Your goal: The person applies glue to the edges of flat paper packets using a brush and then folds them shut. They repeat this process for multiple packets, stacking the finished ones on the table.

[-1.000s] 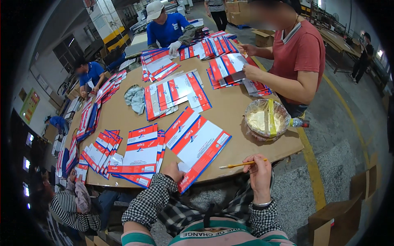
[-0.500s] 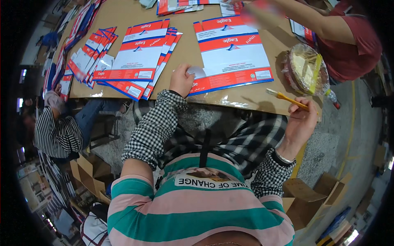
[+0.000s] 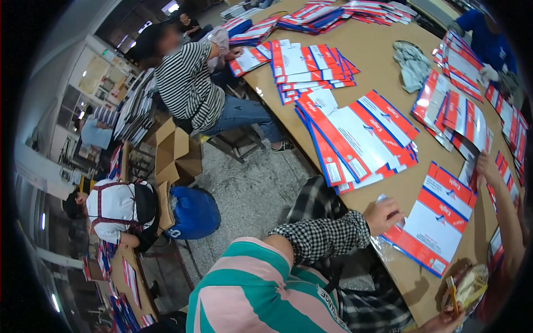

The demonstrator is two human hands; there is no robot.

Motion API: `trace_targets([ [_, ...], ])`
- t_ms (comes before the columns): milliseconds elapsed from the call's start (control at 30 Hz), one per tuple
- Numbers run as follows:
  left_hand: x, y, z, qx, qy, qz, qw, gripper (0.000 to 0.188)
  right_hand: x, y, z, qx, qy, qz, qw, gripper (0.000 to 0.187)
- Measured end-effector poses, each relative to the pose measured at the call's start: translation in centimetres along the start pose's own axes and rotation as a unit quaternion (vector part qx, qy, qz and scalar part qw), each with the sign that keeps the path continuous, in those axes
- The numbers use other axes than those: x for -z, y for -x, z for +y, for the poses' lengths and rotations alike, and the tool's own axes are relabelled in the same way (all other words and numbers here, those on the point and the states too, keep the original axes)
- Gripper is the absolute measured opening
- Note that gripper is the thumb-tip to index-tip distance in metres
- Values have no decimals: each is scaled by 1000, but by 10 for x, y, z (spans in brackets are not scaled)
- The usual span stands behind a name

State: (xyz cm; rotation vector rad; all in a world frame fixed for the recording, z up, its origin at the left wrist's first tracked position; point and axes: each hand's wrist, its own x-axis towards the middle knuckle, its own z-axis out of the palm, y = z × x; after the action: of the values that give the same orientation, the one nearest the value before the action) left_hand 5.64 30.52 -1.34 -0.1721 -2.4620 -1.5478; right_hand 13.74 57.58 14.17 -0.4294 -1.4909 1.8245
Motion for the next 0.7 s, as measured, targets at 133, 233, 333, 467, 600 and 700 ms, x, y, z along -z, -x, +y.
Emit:
trace_targets([
  [133, -4, 1, 0, -19, 40, 40, 998, 13, -9, -6, -7, -6, 1, 25, 1000, 22],
  [233, -6, -3, -6, -28, 36, 19, 999, 13, -7, -10, -4, 14, -17, -10, 1000, 25],
  [333, -12, -6, -9, -30, 54, 16, 998, 13, -21, -3, -15, 10, 3, 24, 1000, 26],
  [467, -11, -5, -9, -21, 43, 20, 999, 13, 22, -23, 11, 156, 311, 10, 938, 22],
  [600, -12, -5, -5, -13, 31, 28, 999, 13, 24, -23, -1, 47, 48, -18, 998, 20],
  [700, -11, 0, -3, -6, 37, 37, 999, 13, 49, -34, 9, 173, 272, -9, 946, 21],
])
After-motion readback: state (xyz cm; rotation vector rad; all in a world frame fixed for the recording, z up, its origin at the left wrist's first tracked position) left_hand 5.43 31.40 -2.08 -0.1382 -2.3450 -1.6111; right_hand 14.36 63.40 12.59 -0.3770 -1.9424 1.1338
